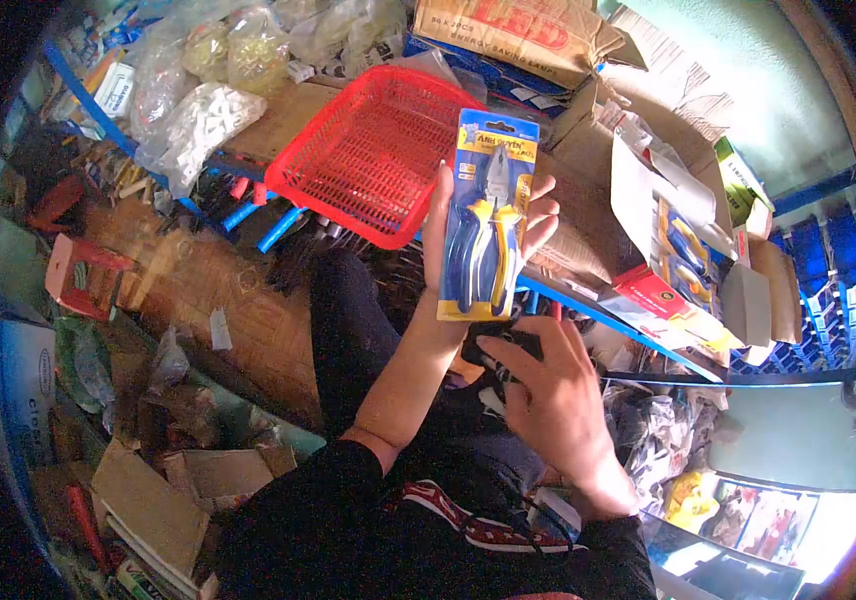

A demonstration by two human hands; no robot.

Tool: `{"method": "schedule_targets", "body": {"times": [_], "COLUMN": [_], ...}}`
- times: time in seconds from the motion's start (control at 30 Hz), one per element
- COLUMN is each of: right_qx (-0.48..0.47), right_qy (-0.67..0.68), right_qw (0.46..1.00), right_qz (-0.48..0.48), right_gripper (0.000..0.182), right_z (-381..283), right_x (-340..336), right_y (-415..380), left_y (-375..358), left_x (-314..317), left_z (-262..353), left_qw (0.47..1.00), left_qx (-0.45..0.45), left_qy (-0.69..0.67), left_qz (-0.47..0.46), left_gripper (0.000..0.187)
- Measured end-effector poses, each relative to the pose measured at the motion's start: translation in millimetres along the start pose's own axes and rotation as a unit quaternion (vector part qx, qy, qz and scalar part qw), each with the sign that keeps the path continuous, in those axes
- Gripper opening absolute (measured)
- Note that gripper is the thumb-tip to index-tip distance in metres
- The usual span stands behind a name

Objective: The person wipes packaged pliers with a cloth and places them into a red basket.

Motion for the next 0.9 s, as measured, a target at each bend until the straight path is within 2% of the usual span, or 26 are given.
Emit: {"method": "schedule_targets", "body": {"times": [0.1, 0.23, 0.27, 0.3, 0.4, 0.53, 0.6, 0.7, 0.77, 0.9], "right_qx": [-0.01, 0.046, 0.036, 0.027, 0.037, 0.0, -0.01, -0.031, -0.054, -0.07], "right_qy": [-0.024, -0.021, -0.037, -0.053, -0.061, -0.086, -0.081, -0.095, -0.095, -0.119], "right_qw": [0.999, 0.984, 0.977, 0.97, 0.966, 0.963, 0.968, 0.971, 0.967, 0.957], "right_qz": [0.032, 0.173, 0.208, 0.237, 0.25, 0.256, 0.236, 0.217, 0.23, 0.254], "right_gripper": [0.051, 0.054, 0.05, 0.047, 0.045, 0.049, 0.056, 0.058, 0.058, 0.058], "right_z": [-0.9, 1.7, 0.0, -1.6, -0.4, -3.6, -6.5, -4.7, -0.5, 4.1], "right_x": [-25.6, -58.1, -64.7, -69.8, -74.0, -71.7, -67.8, -62.3, -60.3, -62.3], "right_y": [6.6, 16.2, 19.0, 20.3, 23.9, 29.2, 32.6, 41.8, 50.0, 62.5], "left_y": [-3.0, -6.3, -5.5, -4.2, -2.3, -5.0, -5.1, -7.1, -14.0, -25.0], "left_x": [3.5, 10.9, 11.3, 11.7, 14.9, 15.7, 17.0, 19.1, 13.8, 8.5], "left_z": [-1.4, -3.9, -2.3, -2.9, -8.0, -10.5, -12.4, -16.9, -17.8, -23.8], "left_qw": [0.999, 0.993, 0.981, 0.981, 0.985, 0.985, 0.987, 0.971, 0.98, 0.981], "left_qx": [0.012, 0.018, 0.039, 0.039, 0.027, 0.02, 0.012, 0.031, 0.035, -0.01], "left_qy": [0.038, 0.111, 0.188, 0.189, 0.17, 0.167, 0.157, 0.235, 0.197, 0.188], "left_qz": [0.013, 0.04, 0.036, 0.035, 0.007, 0.035, -0.011, 0.03, -0.002, 0.047], "left_gripper": [0.089, 0.092, 0.093, 0.093, 0.09, 0.089, 0.09, 0.082, 0.077, 0.071]}}
Point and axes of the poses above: each hand's wrist, its own y-axis towards the middle knuckle, its own x-axis out of the palm, z = x × y, the point moved 5 cm from there along y, towards the middle knuckle, and after that the axes turned 4 degrees about z, right-handed, at the moved point
